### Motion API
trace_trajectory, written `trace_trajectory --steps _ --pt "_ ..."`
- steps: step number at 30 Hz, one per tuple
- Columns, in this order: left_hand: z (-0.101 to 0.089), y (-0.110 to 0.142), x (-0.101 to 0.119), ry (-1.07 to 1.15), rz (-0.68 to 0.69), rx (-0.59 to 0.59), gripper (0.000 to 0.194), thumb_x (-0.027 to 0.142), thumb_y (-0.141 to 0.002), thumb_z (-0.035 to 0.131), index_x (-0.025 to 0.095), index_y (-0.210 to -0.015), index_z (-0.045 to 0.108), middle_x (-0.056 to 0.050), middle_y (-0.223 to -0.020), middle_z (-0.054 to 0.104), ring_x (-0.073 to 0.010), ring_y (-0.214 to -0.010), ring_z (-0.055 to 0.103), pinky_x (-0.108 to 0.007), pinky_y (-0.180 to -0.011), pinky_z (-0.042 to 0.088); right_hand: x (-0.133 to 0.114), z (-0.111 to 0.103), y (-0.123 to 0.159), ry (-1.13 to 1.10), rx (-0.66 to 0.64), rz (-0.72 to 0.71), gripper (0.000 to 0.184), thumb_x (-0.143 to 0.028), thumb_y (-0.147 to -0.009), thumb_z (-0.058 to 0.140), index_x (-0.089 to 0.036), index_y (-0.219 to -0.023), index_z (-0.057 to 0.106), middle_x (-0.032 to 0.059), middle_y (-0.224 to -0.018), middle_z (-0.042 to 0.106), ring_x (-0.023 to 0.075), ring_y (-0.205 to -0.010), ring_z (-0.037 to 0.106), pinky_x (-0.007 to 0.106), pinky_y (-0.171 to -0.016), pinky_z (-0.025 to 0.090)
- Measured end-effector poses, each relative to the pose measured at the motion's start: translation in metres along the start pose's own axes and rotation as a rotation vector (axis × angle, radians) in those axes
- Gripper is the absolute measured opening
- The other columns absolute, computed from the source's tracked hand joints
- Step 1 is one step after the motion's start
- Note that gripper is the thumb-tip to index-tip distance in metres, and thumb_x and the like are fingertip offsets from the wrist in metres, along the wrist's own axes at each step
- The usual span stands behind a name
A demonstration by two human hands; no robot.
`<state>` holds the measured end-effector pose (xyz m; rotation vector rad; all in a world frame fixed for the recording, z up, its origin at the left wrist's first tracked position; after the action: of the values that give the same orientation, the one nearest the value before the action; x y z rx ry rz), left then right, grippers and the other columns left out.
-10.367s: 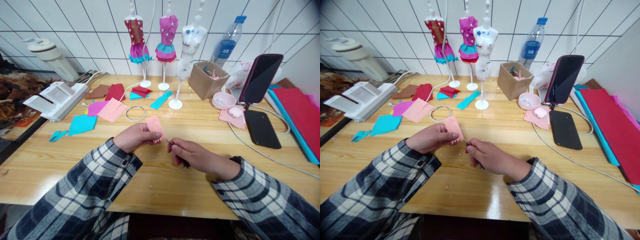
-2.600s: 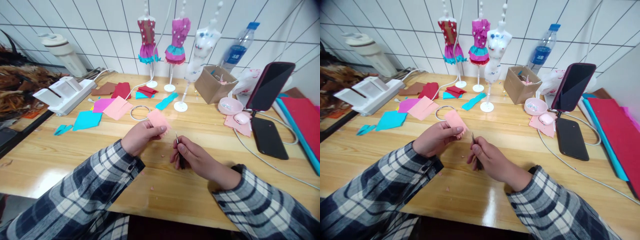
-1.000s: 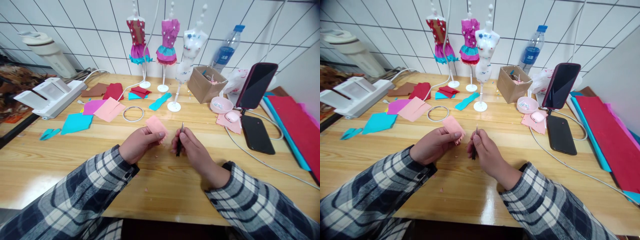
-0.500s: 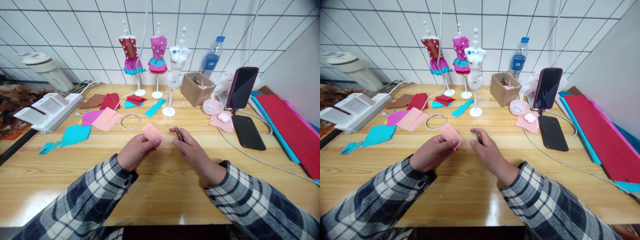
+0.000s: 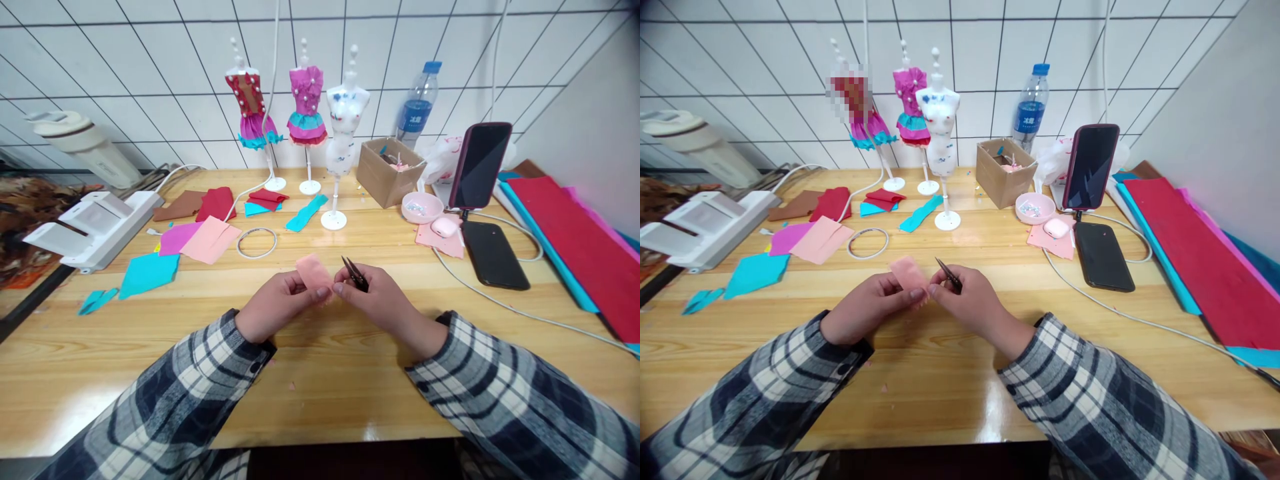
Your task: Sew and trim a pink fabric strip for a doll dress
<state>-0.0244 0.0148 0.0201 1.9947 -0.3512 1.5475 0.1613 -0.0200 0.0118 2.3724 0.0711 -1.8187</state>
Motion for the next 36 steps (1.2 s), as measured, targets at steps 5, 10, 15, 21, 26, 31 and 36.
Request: trace_trajectory --steps 5,10,15,21,26,31,36 --pt "-0.003 -0.002 -0.006 0.245 0.006 0.013 0.035 0.047 -0.08 0.07 0.014 -0.092 0.073 -0.009 -0.095 0.073 -0.0217 -0.091 0.065 -0.034 -0.089 0.047 0.006 -0.001 -0.003 -0.218 0.018 0.101 0.017 -0.032 -0.076 0.065 -0.019 -0.079 0.056 -0.0072 -0.061 0.043 0.0069 -0.05 0.032 0.023 -0.047 0.025" --pt "-0.005 -0.001 -0.008 0.506 0.083 -0.035 0.036 0.045 -0.085 0.064 0.013 -0.101 0.071 -0.012 -0.098 0.072 -0.0225 -0.089 0.066 -0.036 -0.084 0.051 0.006 -0.003 0.001 -0.82 -0.304 0.398 0.022 -0.029 -0.075 0.067 -0.02 -0.073 0.046 -0.0106 -0.053 0.031 0.0047 -0.043 0.017 0.019 -0.038 0.014" --pt "-0.002 0.002 -0.005 0.443 0.24 -0.07 0.065 0.022 -0.07 0.083 0.028 -0.13 0.059 -0.007 -0.125 0.063 -0.0202 -0.105 0.062 -0.03 -0.09 0.049 -0.001 0.0 0.008 -1.135 -0.648 0.574 0.023 -0.024 -0.077 0.066 -0.018 -0.071 0.045 -0.0112 -0.052 0.024 0.0041 -0.043 0.012 0.014 -0.036 0.013" --pt "0.004 0.001 -0.007 0.426 0.332 -0.026 0.024 0.028 -0.071 0.082 0.02 -0.092 0.074 -0.005 -0.112 0.065 -0.0166 -0.093 0.062 -0.026 -0.082 0.051 -0.005 0.009 0.012 -1.145 -0.724 0.599 0.024 -0.026 -0.075 0.071 -0.018 -0.076 0.048 -0.0118 -0.052 0.024 0.0039 -0.043 0.01 0.013 -0.035 0.012" --pt "0.001 0.002 0.0 0.379 0.289 0.037 0.021 0.03 -0.077 0.077 0.017 -0.093 0.073 -0.007 -0.105 0.069 -0.0177 -0.086 0.064 -0.031 -0.082 0.051 -0.001 0.009 0.008 -0.855 -0.456 0.481 0.019 -0.027 -0.074 0.069 -0.018 -0.084 0.056 -0.0114 -0.052 0.026 0.0041 -0.044 0.016 0.016 -0.038 0.013" --pt "-0.006 0.004 0.008 0.279 0.196 -0.001 0.02 0.031 -0.082 0.07 0.013 -0.09 0.071 -0.01 -0.093 0.074 -0.0237 -0.094 0.067 -0.038 -0.094 0.047 0.002 -0.007 -0.002 -0.487 -0.041 0.184 0.025 -0.041 -0.085 0.059 -0.018 -0.094 0.064 -0.0085 -0.059 0.032 0.0045 -0.044 0.021 0.021 -0.04 0.013" --pt "-0.009 0.002 0.004 0.289 0.085 -0.03 0.023 0.033 -0.079 0.073 0.013 -0.09 0.07 -0.009 -0.091 0.075 -0.0236 -0.091 0.068 -0.035 -0.086 0.05 -0.005 -0.014 0.0 -0.164 -0.044 0.007 0.028 -0.044 -0.083 0.06 -0.017 -0.086 0.065 -0.0063 -0.06 0.04 0.007 -0.05 0.032 0.023 -0.047 0.024"
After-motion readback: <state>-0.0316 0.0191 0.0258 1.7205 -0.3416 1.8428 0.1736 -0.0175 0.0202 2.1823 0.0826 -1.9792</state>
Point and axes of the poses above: each hand's wrist, its own y-axis away from the middle knuckle, its own z-axis out of the palm, x = y × z, the point moved 1 cm from there along -y, towards the middle knuckle
